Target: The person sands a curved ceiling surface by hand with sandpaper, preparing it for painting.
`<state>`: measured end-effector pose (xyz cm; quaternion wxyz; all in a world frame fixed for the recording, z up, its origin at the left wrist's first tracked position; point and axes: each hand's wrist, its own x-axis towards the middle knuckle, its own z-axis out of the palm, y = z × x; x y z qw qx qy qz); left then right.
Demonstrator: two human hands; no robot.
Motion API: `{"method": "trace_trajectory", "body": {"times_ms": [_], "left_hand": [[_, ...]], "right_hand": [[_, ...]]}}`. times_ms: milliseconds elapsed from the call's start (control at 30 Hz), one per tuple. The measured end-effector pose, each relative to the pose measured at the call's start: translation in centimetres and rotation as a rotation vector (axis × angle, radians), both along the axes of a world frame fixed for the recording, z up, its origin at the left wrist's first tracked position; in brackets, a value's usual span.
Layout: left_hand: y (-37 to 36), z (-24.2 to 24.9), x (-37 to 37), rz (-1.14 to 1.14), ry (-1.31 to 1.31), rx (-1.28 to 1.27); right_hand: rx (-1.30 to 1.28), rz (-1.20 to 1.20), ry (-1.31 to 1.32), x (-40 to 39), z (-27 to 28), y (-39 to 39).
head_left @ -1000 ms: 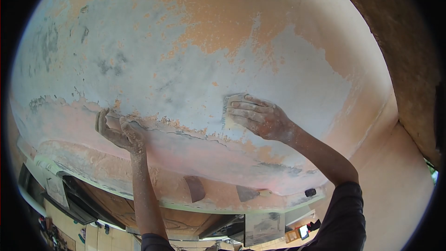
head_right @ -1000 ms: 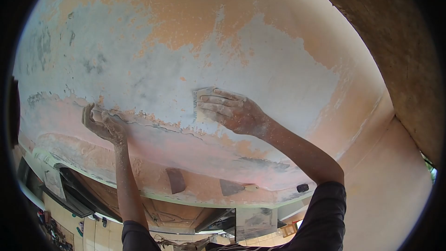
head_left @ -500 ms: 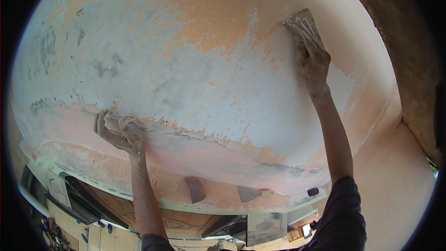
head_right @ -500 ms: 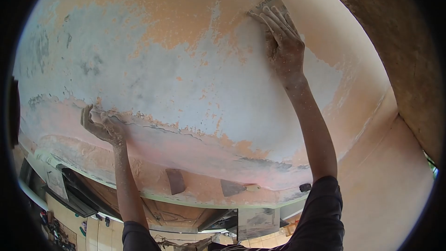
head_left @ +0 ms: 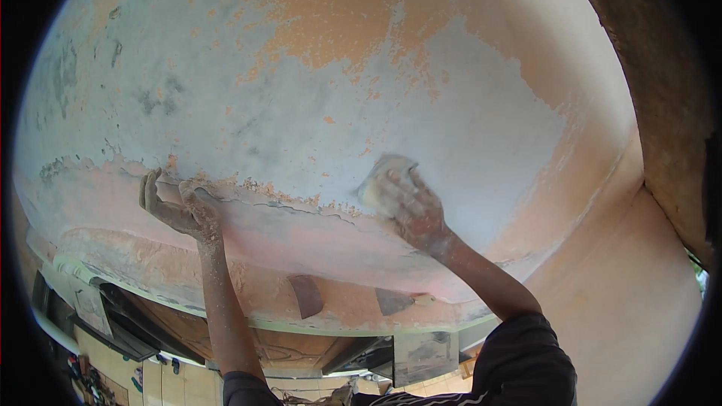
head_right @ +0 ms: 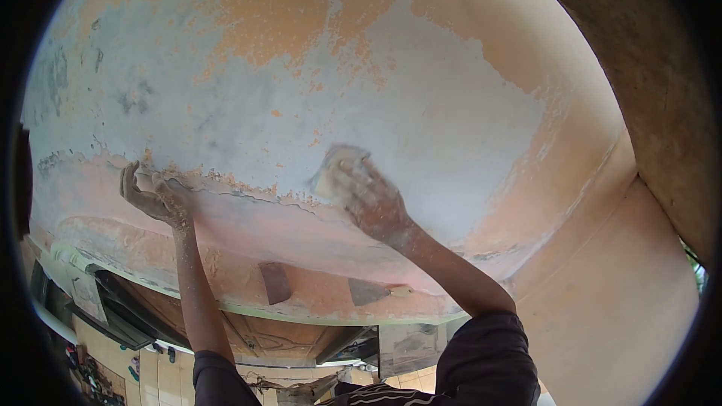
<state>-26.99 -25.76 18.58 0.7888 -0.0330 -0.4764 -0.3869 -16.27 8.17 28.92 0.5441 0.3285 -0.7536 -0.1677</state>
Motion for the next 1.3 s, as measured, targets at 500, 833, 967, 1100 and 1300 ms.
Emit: {"method": "trace_trajectory", "body": {"times_ms": [500,833,967,1100,1300], "left_hand": [[0.3,-0.1,0.2,-0.015,0.012,-0.013],[0.5,0.0,0.1,-0.033,-0.001,0.008],[0.0,-0.2,0.0,-0.019,0.021,-0.039],[0.3,0.3,-0.1,-0.029,0.033,-0.028],[0.3,0.1,0.1,-0.015,0.014,-0.034]], "right_hand": [[0.32,-0.076,-0.196,1.2,-1.2,2.9],[0.381,-0.031,-0.234,0.9,-4.9,1.9],[-0.054,-0.103,0.203,0.4,8.7,2.2],[0.161,0.046,-0.16,-0.3,-6.5,2.3],[0.141,-0.115,0.168,0.2,7.8,2.2]]}}
